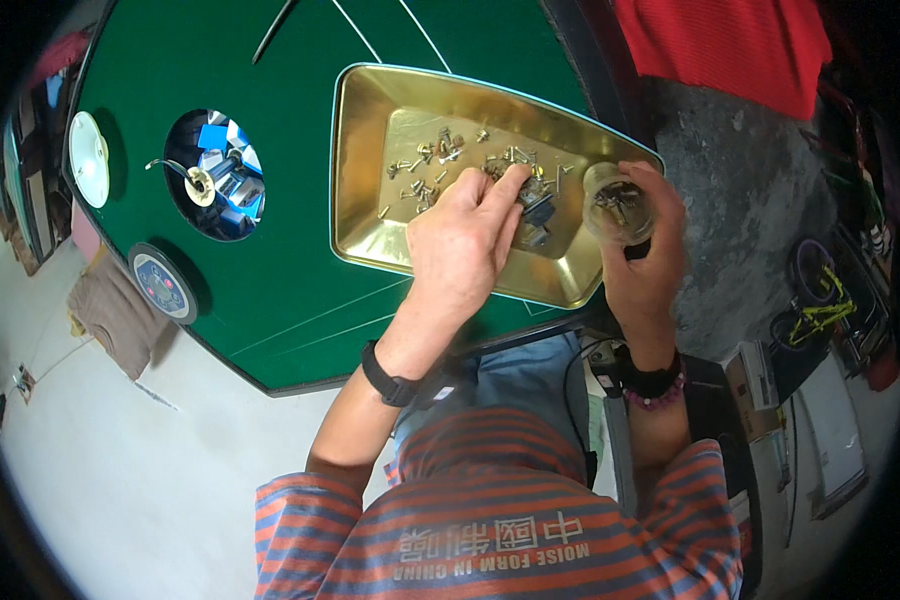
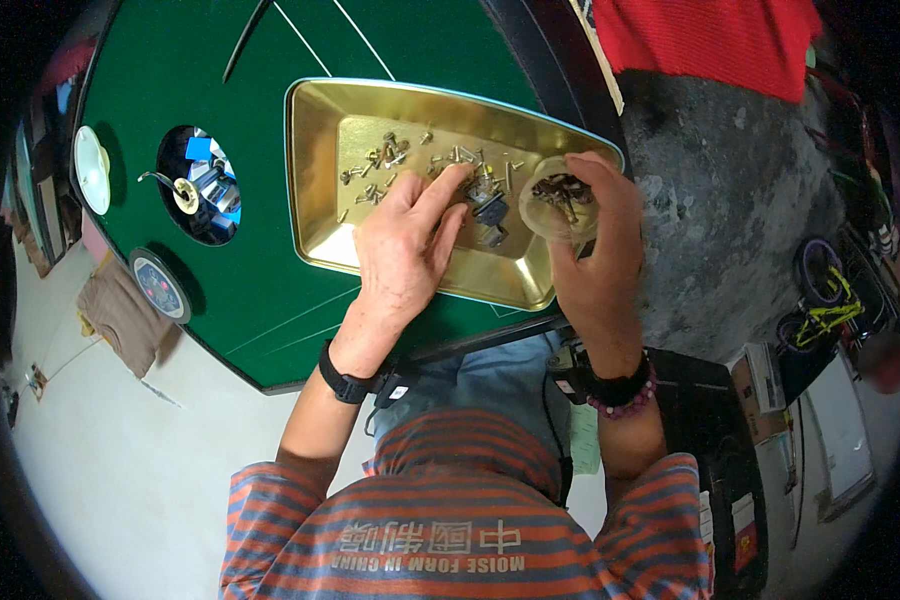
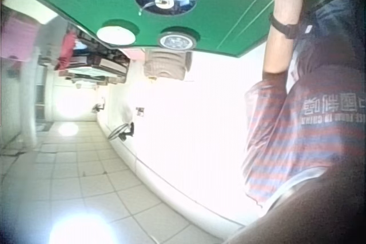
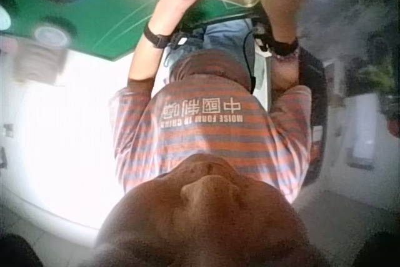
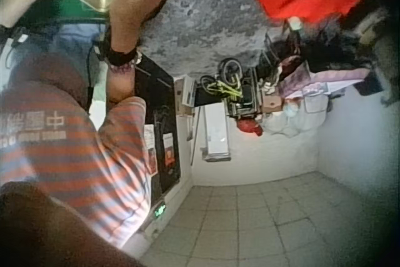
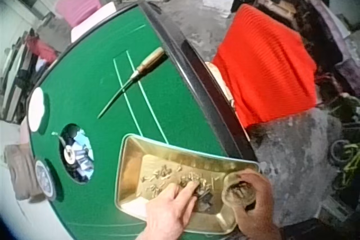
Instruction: The person empties a container of screws into a tray, uses a screwdriver to work on a central component of an automated mahjong table, and moves long metal rods.
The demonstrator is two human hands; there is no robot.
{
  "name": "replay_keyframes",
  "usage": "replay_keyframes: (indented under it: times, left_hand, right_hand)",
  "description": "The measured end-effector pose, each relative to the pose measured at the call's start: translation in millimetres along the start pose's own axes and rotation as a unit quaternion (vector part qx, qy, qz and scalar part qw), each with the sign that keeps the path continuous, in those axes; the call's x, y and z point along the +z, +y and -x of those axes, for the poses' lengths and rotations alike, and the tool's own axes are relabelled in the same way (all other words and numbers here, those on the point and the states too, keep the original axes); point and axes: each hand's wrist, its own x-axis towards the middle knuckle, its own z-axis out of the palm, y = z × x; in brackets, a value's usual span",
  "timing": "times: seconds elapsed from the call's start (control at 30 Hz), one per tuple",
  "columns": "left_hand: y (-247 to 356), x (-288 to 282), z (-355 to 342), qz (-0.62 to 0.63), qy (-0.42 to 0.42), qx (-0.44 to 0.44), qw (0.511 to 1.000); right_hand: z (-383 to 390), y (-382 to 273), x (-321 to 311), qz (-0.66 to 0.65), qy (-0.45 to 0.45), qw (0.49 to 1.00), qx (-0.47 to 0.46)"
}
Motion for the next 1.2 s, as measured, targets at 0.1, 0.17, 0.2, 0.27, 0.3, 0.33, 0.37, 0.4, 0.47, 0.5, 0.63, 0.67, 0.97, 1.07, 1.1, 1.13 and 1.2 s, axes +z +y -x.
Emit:
replay_keyframes:
  times: [0.1,0.17,0.2,0.27,0.3,0.33,0.37,0.4,0.47,0.5,0.63,0.67,0.97,1.07,1.1,1.13,1.2]
  left_hand:
    - [-2.4,4.0,-4.0,-0.035,-0.013,-0.009,0.999]
    - [-11.2,1.7,3.8,-0.045,0.008,-0.031,0.998]
    - [-13.7,-1.1,6.5,-0.051,0.013,-0.045,0.998]
    - [-13.7,-3.6,7.8,-0.056,0.017,-0.054,0.997]
    - [-13.2,-3.3,7.4,-0.038,0.020,-0.055,0.998]
    - [-12.5,-2.6,6.6,-0.019,0.023,-0.055,0.998]
    - [-10.9,1.3,2.2,-0.011,0.048,-0.021,0.999]
    - [-7.9,4.0,-2.4,-0.011,0.048,-0.021,0.999]
    - [0.0,7.8,-11.4,0.013,0.038,-0.009,0.999]
    - [1.1,11.7,-12.4,0.009,0.028,-0.011,1.000]
    - [-8.3,14.7,-9.8,-0.030,0.041,-0.030,0.998]
    - [-8.6,13.6,-9.6,-0.031,0.040,-0.030,0.998]
    - [-7.1,13.5,-13.7,0.031,0.075,-0.112,0.990]
    - [-17.1,5.6,-3.4,0.032,0.092,-0.133,0.986]
    - [-22.0,4.9,1.1,0.034,0.089,-0.134,0.986]
    - [-24.8,4.4,4.2,0.037,0.087,-0.134,0.986]
    - [-19.7,1.9,6.1,0.042,0.084,-0.139,0.986]
  right_hand:
    - [-2.9,3.8,3.7,0.001,-0.002,1.000,-0.001]
    - [-2.9,6.2,5.7,-0.008,-0.007,1.000,0.002]
    - [-2.5,6.8,6.6,-0.022,-0.003,1.000,-0.001]
    - [-1.6,9.5,7.8,-0.039,0.001,0.999,-0.002]
    - [-0.8,11.8,8.1,-0.038,0.001,0.999,-0.010]
    - [-0.1,13.1,8.3,-0.036,0.002,0.999,-0.017]
    - [0.2,13.3,8.0,-0.036,0.001,0.999,-0.017]
    - [0.9,12.4,7.2,-0.030,-0.001,0.999,-0.024]
    - [2.8,9.8,3.6,-0.023,-0.004,0.999,-0.032]
    - [4.0,8.0,0.8,0.009,-0.020,0.999,-0.041]
    - [5.3,3.8,-8.2,0.065,-0.057,0.994,-0.066]
    - [6.4,4.9,-7.5,0.064,-0.057,0.994,-0.064]
    - [6.5,6.5,-3.7,0.070,-0.032,0.994,-0.079]
    - [6.6,6.8,-4.4,0.059,-0.034,0.995,-0.073]
    - [6.4,6.8,-4.4,0.063,-0.036,0.995,-0.072]
    - [6.3,7.0,-4.3,0.067,-0.037,0.995,-0.071]
    - [6.1,7.0,-3.4,0.063,-0.037,0.995,-0.068]
